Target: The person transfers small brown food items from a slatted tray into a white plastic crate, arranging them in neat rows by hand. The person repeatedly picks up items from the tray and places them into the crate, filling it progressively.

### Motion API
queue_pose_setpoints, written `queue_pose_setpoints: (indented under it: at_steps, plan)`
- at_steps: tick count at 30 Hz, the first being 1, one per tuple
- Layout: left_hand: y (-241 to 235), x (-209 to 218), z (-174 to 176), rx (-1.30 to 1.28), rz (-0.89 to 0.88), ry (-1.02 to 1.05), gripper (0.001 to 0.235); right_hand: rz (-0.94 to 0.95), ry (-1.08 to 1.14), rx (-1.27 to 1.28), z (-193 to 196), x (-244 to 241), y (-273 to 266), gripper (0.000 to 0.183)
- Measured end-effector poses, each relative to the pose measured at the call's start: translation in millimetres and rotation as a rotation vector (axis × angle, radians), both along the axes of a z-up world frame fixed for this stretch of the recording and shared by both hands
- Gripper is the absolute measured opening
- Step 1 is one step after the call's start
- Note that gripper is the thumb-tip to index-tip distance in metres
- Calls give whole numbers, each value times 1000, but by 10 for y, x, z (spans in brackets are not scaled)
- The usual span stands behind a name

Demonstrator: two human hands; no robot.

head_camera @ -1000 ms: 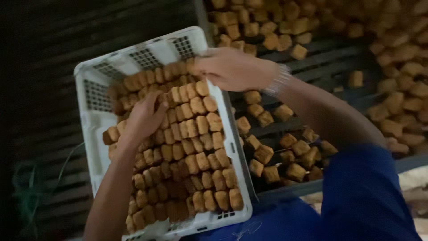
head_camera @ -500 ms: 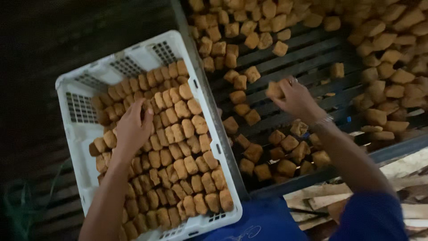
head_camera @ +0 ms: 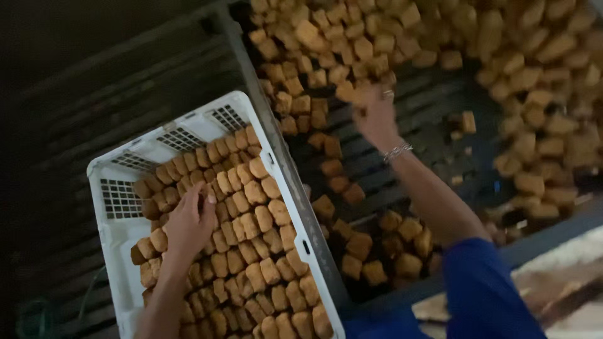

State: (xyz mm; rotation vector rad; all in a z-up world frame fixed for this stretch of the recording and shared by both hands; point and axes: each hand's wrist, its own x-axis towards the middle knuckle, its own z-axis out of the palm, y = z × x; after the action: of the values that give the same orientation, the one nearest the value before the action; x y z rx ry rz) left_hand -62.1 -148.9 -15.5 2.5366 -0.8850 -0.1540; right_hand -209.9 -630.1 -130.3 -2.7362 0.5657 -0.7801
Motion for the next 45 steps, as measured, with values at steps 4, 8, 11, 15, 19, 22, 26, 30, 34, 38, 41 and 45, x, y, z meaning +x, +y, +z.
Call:
queue_pose_setpoints:
  at_steps: [4,8,11,15,19,22,26,30,34,38,41,45]
  plan:
    - [45,-45,13,-59,-92,-144,52,-183,138,468,65,351,-349,86]
    - [70,-29,-28,-98,-118,-208,51,-183,140,118,-43,483,-405,94]
    - [97,-27,-69,49,13,11,53,-238,83,140,-151,469,-298,92]
    - [76,-53,-15,-19,-55,-119,49,-298,319,55,-125,518,-282,82]
    - [79,-75,14,-52,-87,-179,49,-222,134,89,-209,495,-360,60]
    - [76,-35,-26,-56,-96,-205,49,-10,-30,238,-291,586,-403,45]
    - [131,-92,-81,-84,-75,-150,48,252,-155,600,-375,704,-203,47]
    - [69,-24,-8,-67,-107,-203,48,58,93,-20,37,699,-66,70]
    - [98,-42,-90,-52,-102,-200,49,36,-157,-125,262,215,256,87]
    - [112,-44,-84,-61,-96,-219,48,117,51,164,311,-113,728,93]
    - [84,-90,-39,-18,-36,-63,48,46,314,133,275,-66,1084,90]
    - [107,-77,36,-38,-71,-143,48,-43,391,-4,258,57,1254,89]
